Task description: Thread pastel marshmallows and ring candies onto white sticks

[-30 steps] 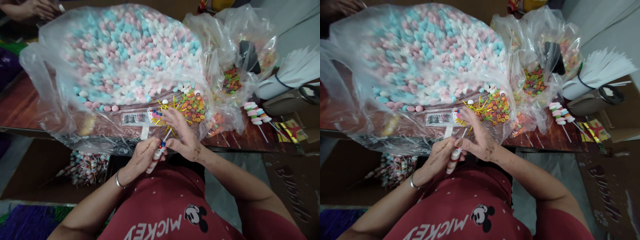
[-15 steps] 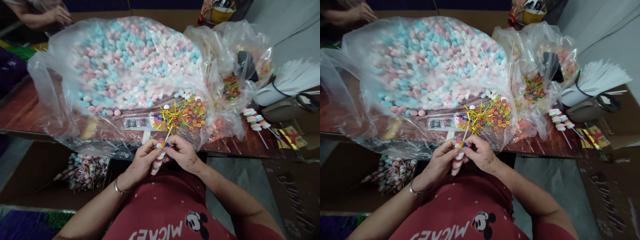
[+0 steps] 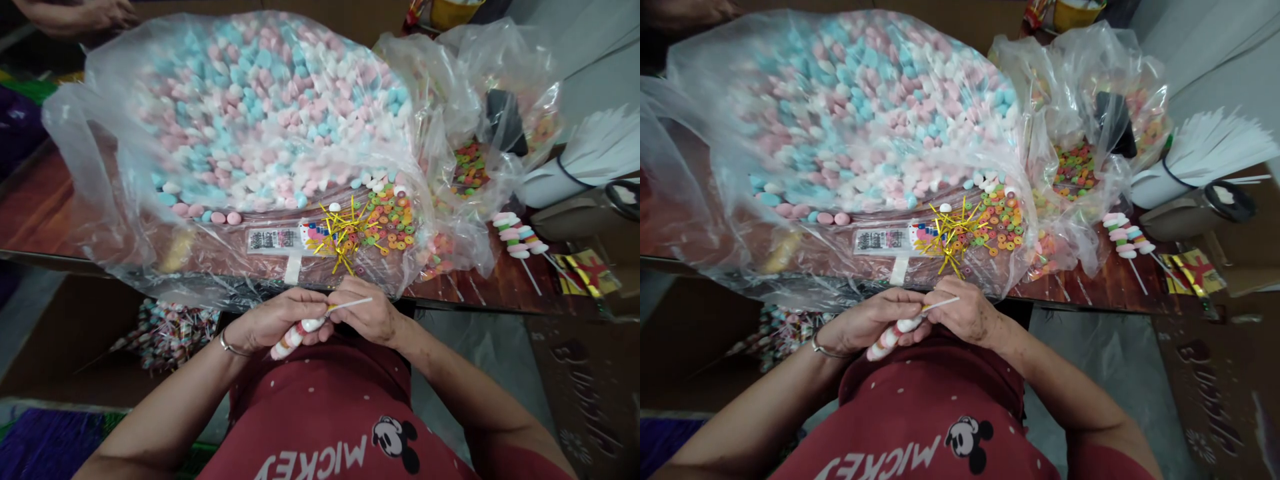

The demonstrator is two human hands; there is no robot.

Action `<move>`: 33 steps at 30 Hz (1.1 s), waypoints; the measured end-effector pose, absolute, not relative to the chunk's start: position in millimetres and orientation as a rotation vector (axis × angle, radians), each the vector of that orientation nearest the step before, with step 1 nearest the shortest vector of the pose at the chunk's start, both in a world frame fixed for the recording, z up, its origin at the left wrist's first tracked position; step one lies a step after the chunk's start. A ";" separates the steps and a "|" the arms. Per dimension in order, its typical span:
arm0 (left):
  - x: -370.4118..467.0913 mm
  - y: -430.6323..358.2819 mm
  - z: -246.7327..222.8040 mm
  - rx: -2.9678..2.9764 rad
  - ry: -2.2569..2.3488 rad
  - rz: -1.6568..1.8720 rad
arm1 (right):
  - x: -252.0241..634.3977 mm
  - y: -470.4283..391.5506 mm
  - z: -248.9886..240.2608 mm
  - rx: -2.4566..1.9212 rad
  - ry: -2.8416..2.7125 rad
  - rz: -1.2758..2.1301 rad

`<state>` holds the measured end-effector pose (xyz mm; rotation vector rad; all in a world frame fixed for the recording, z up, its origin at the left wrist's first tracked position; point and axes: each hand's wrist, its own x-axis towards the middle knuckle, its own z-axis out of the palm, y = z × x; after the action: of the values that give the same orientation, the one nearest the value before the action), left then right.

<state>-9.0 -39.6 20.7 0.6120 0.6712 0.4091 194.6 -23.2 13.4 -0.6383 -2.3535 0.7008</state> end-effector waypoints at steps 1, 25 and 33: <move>-10.7 -38.8 22.7 0.672 0.691 0.372 | 193.6 -25.3 13.2 -0.666 -2.349 0.694; 1.3 -38.4 40.3 1.039 0.934 0.167 | 203.7 -43.9 45.1 -0.569 -2.596 -0.266; 4.2 -42.9 39.5 1.776 0.959 0.507 | 206.1 -34.4 47.6 -0.704 -2.636 -0.072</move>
<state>4.2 -42.9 39.5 1.7761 0.9587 0.5066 206.1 -34.4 47.6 -0.7042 -2.6357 -0.0722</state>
